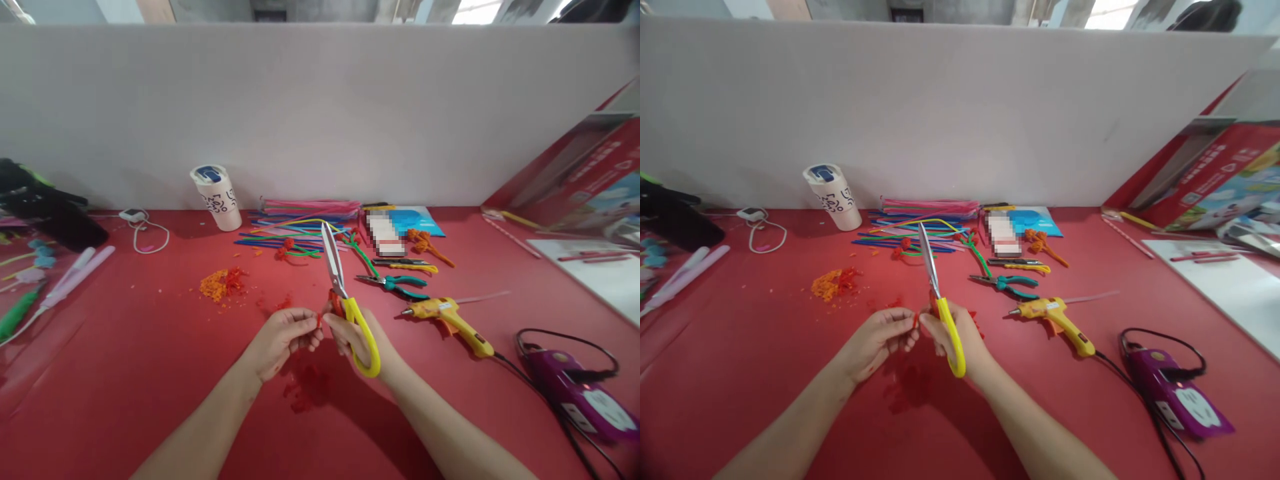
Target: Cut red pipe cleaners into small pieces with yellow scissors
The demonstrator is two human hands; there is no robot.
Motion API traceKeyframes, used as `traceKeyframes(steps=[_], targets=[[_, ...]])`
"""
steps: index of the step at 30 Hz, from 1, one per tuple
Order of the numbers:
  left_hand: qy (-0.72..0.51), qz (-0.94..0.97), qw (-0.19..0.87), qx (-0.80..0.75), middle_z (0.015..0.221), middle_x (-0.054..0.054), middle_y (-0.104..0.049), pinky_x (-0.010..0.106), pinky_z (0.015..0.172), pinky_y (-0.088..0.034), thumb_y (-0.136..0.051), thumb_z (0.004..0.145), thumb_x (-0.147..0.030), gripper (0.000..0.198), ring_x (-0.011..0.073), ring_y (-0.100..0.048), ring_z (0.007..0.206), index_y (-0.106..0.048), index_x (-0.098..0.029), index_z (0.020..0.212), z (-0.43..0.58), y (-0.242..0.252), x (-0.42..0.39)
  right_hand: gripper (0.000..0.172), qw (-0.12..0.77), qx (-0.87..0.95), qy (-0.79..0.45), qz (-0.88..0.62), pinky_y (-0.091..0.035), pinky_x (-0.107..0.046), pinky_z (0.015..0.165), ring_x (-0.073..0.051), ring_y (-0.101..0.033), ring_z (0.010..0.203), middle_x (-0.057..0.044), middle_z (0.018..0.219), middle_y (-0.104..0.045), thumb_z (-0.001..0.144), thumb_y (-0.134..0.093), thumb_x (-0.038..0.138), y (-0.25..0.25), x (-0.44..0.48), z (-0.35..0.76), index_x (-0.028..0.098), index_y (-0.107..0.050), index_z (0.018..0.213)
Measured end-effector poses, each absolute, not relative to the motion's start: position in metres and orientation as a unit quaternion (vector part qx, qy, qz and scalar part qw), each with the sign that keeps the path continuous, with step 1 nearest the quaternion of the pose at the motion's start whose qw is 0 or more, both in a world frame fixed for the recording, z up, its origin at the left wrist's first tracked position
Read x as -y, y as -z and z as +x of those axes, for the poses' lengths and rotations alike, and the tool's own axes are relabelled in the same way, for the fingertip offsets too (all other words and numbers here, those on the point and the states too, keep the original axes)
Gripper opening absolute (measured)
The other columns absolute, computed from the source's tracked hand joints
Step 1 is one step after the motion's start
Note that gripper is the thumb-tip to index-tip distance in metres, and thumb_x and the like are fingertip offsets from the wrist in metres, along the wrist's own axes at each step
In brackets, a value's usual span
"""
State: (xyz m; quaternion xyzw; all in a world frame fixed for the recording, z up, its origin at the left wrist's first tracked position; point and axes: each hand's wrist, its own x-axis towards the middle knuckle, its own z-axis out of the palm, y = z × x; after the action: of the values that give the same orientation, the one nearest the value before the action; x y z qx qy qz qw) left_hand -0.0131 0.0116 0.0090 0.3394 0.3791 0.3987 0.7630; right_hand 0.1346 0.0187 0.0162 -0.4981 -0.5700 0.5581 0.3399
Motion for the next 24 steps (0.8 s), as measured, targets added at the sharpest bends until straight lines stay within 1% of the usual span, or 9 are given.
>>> traceKeyframes(steps=[5,11,13,15,17,20,22,24], targets=[[-0.369,0.366,0.753,-0.404,0.059,0.002,-0.059,0.02,0.052,-0.039,-0.059,0.066,-0.024,0.013,0.0078,-0.051,0.052,-0.061,-0.011,0.07,-0.011,-0.009,-0.01,0.016,0.335,0.548,-0.573,-0.509,-0.027,-0.017,0.032,-0.005,-0.031,0.027,0.011,0.033,-0.033,0.07,-0.045,0.034,-0.017,-0.017,0.136,0.018,-0.044,0.067],[-0.37,0.48,0.636,-0.478,0.058,0.0,-0.058,0.022,0.056,-0.039,-0.062,0.061,-0.023,0.011,0.0103,-0.051,0.054,-0.061,-0.013,0.068,-0.008,-0.008,-0.01,0.007,0.332,0.554,-0.537,-0.543,-0.026,-0.017,0.035,-0.004,-0.031,0.032,0.01,0.042,-0.032,0.065,-0.047,0.023,-0.01,-0.016,0.132,0.019,-0.043,0.063],[-0.367,0.498,0.608,-0.497,0.057,0.0,-0.058,0.022,0.055,-0.039,-0.061,0.06,-0.022,0.009,0.0107,-0.051,0.054,-0.061,-0.014,0.066,-0.008,-0.007,-0.01,0.008,0.328,0.574,-0.515,-0.545,-0.026,-0.017,0.037,-0.004,-0.031,0.036,0.009,0.045,-0.032,0.066,-0.047,0.024,-0.008,-0.016,0.133,0.019,-0.042,0.062],[-0.38,0.49,0.599,-0.506,0.055,0.0,-0.058,0.022,0.053,-0.039,-0.061,0.06,-0.021,0.009,0.0108,-0.051,0.052,-0.06,-0.013,0.065,-0.008,-0.008,-0.011,0.012,0.317,0.612,-0.474,-0.548,-0.027,-0.018,0.04,-0.006,-0.033,0.04,0.007,0.048,-0.034,0.068,-0.047,0.028,-0.008,-0.017,0.138,0.019,-0.041,0.062],[-0.411,0.458,0.599,-0.513,0.054,0.0,-0.058,0.022,0.052,-0.039,-0.06,0.061,-0.023,0.01,0.0103,-0.05,0.05,-0.06,-0.013,0.065,-0.01,-0.009,-0.013,0.019,0.292,0.661,-0.407,-0.559,-0.026,-0.019,0.043,-0.007,-0.036,0.045,0.006,0.052,-0.039,0.068,-0.049,0.036,-0.009,-0.018,0.144,0.019,-0.041,0.063],[-0.477,0.397,0.592,-0.514,0.055,0.0,-0.059,0.022,0.054,-0.041,-0.061,0.062,-0.024,0.011,0.0095,-0.052,0.051,-0.058,-0.013,0.066,-0.015,-0.01,-0.017,0.029,0.198,0.721,-0.286,-0.599,-0.024,-0.02,0.044,-0.01,-0.04,0.046,0.004,0.053,-0.045,0.066,-0.051,0.048,-0.011,-0.016,0.153,0.02,-0.044,0.069],[-0.519,0.36,0.593,-0.5,0.056,0.0,-0.059,0.021,0.054,-0.041,-0.062,0.061,-0.023,0.011,0.0088,-0.052,0.052,-0.057,-0.014,0.064,-0.019,-0.01,-0.019,0.034,0.142,0.747,-0.238,-0.604,-0.022,-0.021,0.044,-0.011,-0.043,0.045,0.003,0.053,-0.048,0.067,-0.048,0.053,-0.01,-0.013,0.156,0.02,-0.044,0.073],[-0.548,0.33,0.598,-0.483,0.055,-0.002,-0.057,0.019,0.053,-0.04,-0.063,0.06,-0.021,0.011,0.0076,-0.051,0.052,-0.057,-0.014,0.065,-0.022,-0.009,-0.021,0.035,0.115,0.772,-0.217,-0.586,-0.022,-0.021,0.045,-0.013,-0.047,0.048,0.0,0.056,-0.053,0.071,-0.042,0.054,-0.008,-0.01,0.156,0.02,-0.044,0.075]])
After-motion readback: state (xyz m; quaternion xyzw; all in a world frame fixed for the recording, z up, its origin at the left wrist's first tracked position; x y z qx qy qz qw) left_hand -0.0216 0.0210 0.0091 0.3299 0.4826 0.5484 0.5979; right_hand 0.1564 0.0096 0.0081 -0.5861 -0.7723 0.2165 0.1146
